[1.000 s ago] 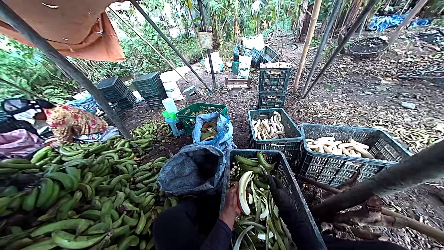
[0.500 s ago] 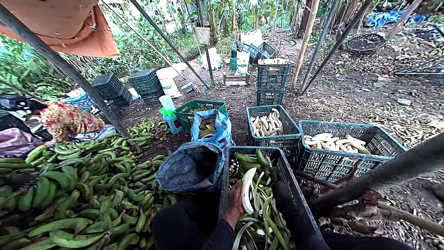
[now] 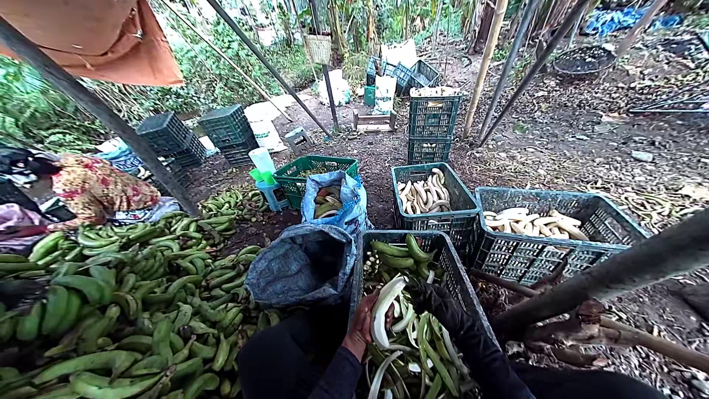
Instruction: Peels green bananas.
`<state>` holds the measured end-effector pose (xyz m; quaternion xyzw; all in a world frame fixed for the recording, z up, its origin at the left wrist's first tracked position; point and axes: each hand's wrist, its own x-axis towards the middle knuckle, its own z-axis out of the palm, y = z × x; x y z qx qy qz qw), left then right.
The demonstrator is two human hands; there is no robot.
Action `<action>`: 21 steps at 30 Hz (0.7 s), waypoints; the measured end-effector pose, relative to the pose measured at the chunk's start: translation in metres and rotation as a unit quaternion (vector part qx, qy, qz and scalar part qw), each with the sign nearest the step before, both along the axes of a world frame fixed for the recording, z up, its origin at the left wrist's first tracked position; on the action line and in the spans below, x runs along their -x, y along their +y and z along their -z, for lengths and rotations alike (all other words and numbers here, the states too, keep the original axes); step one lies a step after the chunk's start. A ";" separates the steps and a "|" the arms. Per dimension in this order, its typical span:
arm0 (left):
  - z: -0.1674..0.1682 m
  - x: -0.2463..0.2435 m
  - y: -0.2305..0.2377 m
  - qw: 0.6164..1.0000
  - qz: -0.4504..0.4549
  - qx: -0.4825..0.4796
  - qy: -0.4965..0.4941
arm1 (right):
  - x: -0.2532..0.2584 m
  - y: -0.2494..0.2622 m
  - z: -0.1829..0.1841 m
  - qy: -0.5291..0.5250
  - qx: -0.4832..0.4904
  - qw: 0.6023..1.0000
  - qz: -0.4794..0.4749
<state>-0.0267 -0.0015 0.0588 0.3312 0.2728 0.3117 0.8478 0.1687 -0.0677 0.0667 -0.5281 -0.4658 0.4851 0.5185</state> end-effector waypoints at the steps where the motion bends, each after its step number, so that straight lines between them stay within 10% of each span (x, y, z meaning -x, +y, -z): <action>1: 0.003 0.003 0.001 1.000 0.016 -0.011 -0.017 | -0.002 0.001 0.005 -0.008 0.005 1.000 -0.003; 5: 0.002 0.005 -0.003 0.998 0.043 0.006 -0.040 | -0.007 -0.001 0.030 -0.094 0.171 0.976 0.094; 10: -0.014 -0.014 0.002 0.964 -0.177 0.158 0.120 | 0.017 -0.017 0.029 -0.228 0.094 0.960 0.129; 15: -0.010 -0.021 -0.002 0.963 -0.200 0.122 0.132 | 0.038 -0.018 0.014 -0.366 0.084 0.926 0.027; 21: -0.022 -0.014 -0.008 0.971 -0.151 0.109 0.152 | 0.030 0.005 0.032 -0.197 0.206 0.917 0.279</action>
